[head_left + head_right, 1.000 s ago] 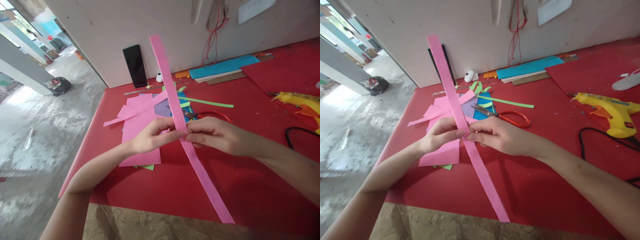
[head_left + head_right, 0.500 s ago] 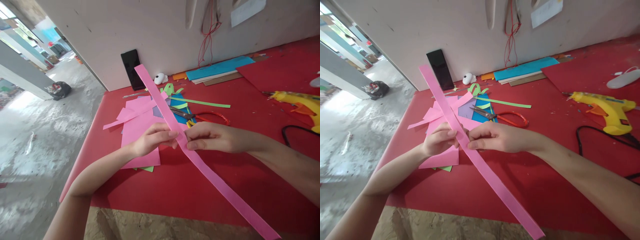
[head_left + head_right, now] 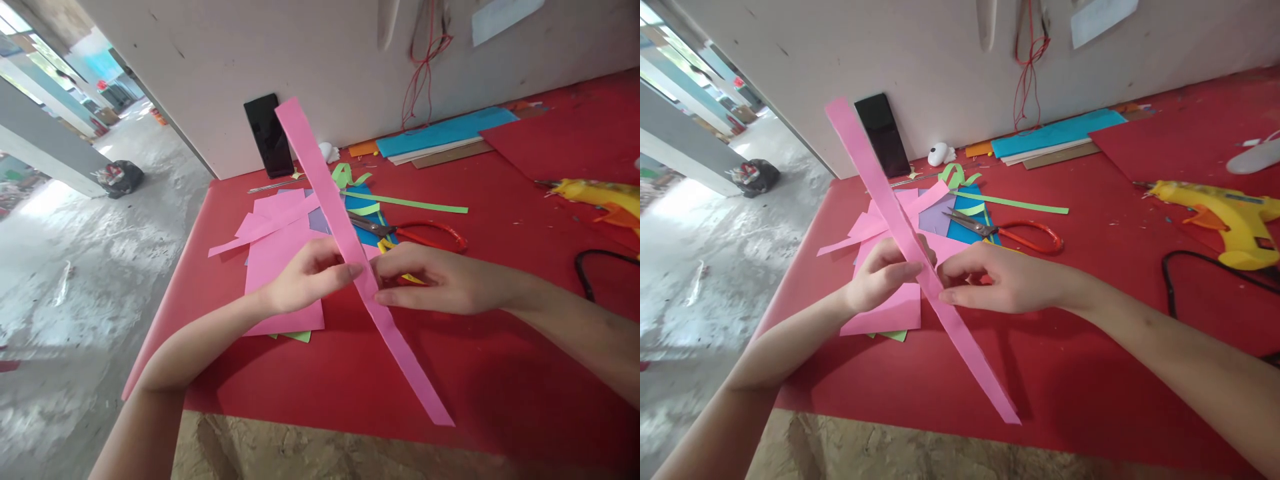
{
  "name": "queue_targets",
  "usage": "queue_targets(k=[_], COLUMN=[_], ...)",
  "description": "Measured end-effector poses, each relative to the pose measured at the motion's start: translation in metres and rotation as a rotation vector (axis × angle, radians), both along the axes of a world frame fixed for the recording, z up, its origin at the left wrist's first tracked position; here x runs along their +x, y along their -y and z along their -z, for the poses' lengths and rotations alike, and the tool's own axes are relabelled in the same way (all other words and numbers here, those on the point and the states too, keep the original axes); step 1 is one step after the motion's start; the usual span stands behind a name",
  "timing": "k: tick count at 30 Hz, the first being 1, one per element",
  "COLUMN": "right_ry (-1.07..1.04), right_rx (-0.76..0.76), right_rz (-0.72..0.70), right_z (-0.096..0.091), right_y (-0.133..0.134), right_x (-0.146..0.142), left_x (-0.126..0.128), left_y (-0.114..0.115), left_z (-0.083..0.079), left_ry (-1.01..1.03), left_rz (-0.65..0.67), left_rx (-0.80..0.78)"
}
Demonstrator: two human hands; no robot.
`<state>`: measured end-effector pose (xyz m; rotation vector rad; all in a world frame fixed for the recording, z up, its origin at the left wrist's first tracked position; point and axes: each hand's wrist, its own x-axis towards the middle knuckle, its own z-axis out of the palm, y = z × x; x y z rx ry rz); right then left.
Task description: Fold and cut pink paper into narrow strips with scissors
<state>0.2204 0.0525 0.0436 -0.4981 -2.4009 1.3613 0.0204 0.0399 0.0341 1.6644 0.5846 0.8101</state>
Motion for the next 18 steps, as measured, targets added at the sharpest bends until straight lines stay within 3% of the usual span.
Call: queue_targets(k=[5, 11, 14, 18], right_ry=[-0.071, -0.177, -0.194, -0.227], right_rx=[0.015, 0.076, 0.054, 0.037], right_rz=[0.142, 0.233, 0.218, 0.149], right_z=[0.0005, 0.0026, -0.0017, -0.001], right_y=[0.0039, 0.0078, 0.0084, 0.007], right_x=[-0.0027, -0.0039, -0.0032, -0.0032], left_x=[0.0031, 0.005, 0.0038, 0.0028], left_y=[0.0019, 0.0016, 0.0022, 0.0049], left_z=[0.0003, -0.0011, -0.0014, 0.0023], left_ry=[-0.074, -0.095, -0.062, 0.066], left_rz=[-0.044, -0.103, -0.08, 0.007], left_rx=[0.153, 0.149, 0.1, -0.129])
